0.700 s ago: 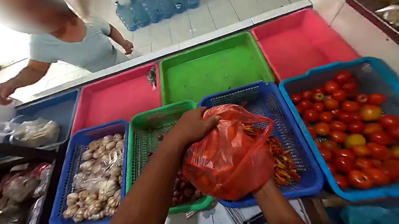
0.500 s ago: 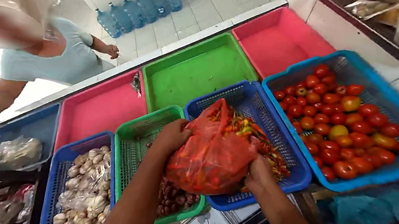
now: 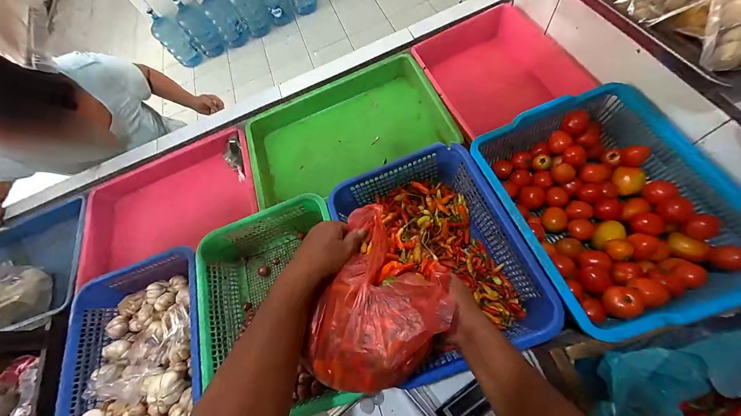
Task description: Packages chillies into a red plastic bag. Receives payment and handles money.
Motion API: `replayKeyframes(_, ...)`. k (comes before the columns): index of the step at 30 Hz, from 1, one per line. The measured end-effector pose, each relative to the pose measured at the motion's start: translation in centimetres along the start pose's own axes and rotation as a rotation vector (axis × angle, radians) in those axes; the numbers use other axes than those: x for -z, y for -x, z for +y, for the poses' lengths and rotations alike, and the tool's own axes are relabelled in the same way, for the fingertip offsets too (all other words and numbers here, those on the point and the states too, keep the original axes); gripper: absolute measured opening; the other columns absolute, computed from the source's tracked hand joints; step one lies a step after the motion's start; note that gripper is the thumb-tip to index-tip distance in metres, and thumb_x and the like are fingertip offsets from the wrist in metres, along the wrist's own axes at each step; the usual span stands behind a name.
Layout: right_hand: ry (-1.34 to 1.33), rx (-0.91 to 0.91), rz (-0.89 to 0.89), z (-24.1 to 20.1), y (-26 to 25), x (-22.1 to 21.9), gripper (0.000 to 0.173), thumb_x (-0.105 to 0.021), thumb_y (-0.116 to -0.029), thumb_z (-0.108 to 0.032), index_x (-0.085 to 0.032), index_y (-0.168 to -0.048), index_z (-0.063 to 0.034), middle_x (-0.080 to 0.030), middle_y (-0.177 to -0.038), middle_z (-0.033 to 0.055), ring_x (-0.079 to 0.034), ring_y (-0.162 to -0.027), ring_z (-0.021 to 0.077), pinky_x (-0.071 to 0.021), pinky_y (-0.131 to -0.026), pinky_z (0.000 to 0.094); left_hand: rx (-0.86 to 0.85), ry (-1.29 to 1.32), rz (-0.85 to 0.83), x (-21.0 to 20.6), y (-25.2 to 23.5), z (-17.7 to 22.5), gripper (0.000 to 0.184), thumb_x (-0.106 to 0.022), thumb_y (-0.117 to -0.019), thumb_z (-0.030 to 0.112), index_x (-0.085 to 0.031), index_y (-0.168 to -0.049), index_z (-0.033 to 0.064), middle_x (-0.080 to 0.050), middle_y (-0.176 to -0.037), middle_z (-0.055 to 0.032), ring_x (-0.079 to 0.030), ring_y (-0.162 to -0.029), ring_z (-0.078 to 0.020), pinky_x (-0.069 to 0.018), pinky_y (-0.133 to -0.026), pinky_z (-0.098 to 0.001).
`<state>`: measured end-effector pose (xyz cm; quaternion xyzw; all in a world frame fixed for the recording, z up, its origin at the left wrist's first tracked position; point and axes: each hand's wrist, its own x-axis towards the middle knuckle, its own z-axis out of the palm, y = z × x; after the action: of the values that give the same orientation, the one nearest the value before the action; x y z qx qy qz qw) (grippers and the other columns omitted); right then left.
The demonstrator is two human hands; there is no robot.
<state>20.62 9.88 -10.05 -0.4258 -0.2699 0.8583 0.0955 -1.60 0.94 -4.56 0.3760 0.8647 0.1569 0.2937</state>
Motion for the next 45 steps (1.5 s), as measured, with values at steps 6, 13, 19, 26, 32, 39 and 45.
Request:
replayKeyframes(6, -0.194, 0.000, 0.022, 0.7, -0.9, 0.0, 0.042, -0.025, -0.1139, -0.030, -0.059, -0.114, -0.0048, -0.067, -0.085, 0.0093, -0.067, -0.076, 0.0175, -0.0592, -0.067, 0.0368, 0.042, 0.205, 0.073, 0.0, -0.2, 0.8, 0.052, -0.038, -0.1103, 0.047, -0.069, -0.102, 0.0065, -0.068, -0.090, -0.0137, -0.067, -0.084, -0.0273, -0.0545, -0.079, -0.0538)
replayKeyframes(13, -0.318, -0.043, -0.038, 0.5, -1.3, 0.1, 0.042, -0.025, -0.1134, -0.031, -0.058, -0.110, -0.0058, -0.065, -0.081, 0.0069, -0.066, -0.073, 0.0146, -0.0582, -0.065, 0.0335, 0.107, 0.485, 0.137, -0.1, -0.3, 0.7, 0.052, -0.035, -0.1103, 0.049, -0.067, -0.116, 0.0081, -0.071, -0.099, -0.0132, -0.070, -0.090, -0.0243, -0.0577, -0.083, -0.0497)
replayKeyframes(19, -0.115, -0.019, -0.024, -0.9, -0.1, -0.1, 0.040, -0.027, -0.1140, -0.031, -0.058, -0.117, -0.0069, -0.066, -0.086, 0.0047, -0.065, -0.077, 0.0111, -0.0579, -0.068, 0.0298, 0.096, 0.813, 0.220, -0.5, 0.7, 0.3, 0.045, -0.039, -0.1109, 0.042, -0.064, -0.114, 0.0055, -0.071, -0.093, -0.0108, -0.070, -0.085, -0.0192, -0.0604, -0.077, -0.0409)
replayKeyframes(26, 0.520, 0.297, -0.186, -1.6, -2.8, 1.3, 0.030, -0.042, -0.1110, -0.017, -0.064, -0.124, -0.0023, -0.069, -0.105, 0.0099, -0.067, -0.096, 0.0122, -0.0582, -0.087, 0.0326, -0.041, 0.742, 0.158, -0.4, -0.1, -0.8, 0.033, -0.041, -0.1113, 0.032, -0.062, -0.114, 0.0064, -0.068, -0.092, -0.0086, -0.067, -0.082, -0.0171, -0.0581, -0.075, -0.0383)
replayKeyframes(32, 1.517, 0.483, -0.025, -4.5, -1.2, 0.9, 0.024, -0.053, -0.1059, -0.016, -0.071, -0.122, -0.0126, -0.074, -0.111, 0.0166, -0.071, -0.104, 0.0382, -0.0555, -0.089, 0.0646, 0.093, 0.405, 0.175, -0.2, 0.4, -2.1, 0.029, -0.044, -0.1093, 0.027, -0.058, -0.122, 0.0046, -0.068, -0.097, -0.0155, -0.068, -0.087, -0.0262, -0.0574, -0.079, -0.0505)
replayKeyframes(39, 1.093, 0.471, 0.104, -4.3, -1.6, 3.0, 0.044, -0.042, -0.1108, -0.044, -0.071, -0.110, -0.0100, -0.072, -0.100, 0.0113, -0.070, -0.094, 0.0274, -0.0553, -0.085, 0.0572, 0.015, -0.054, 0.487, -1.5, 3.4, 2.8, 0.076, -0.054, -0.0956, 0.066, -0.058, -0.130, -0.0014, -0.058, -0.130, -0.0238, -0.060, -0.117, -0.0391, -0.0498, -0.095, -0.0624)
replayKeyframes(45, 1.525, 0.377, 0.120, -6.2, -0.2, 1.6, 0.037, -0.078, -0.0903, -0.044, -0.074, -0.106, -0.0105, -0.073, -0.098, 0.0144, -0.070, -0.094, 0.0353, -0.0561, -0.082, 0.0639, 0.037, -0.447, 0.408, -2.8, 2.2, 4.4, 0.028, -0.071, -0.0892, 0.029, -0.074, -0.108, 0.0078, -0.060, -0.127, -0.0208, -0.054, -0.122, -0.0445, -0.0464, -0.091, -0.0662)
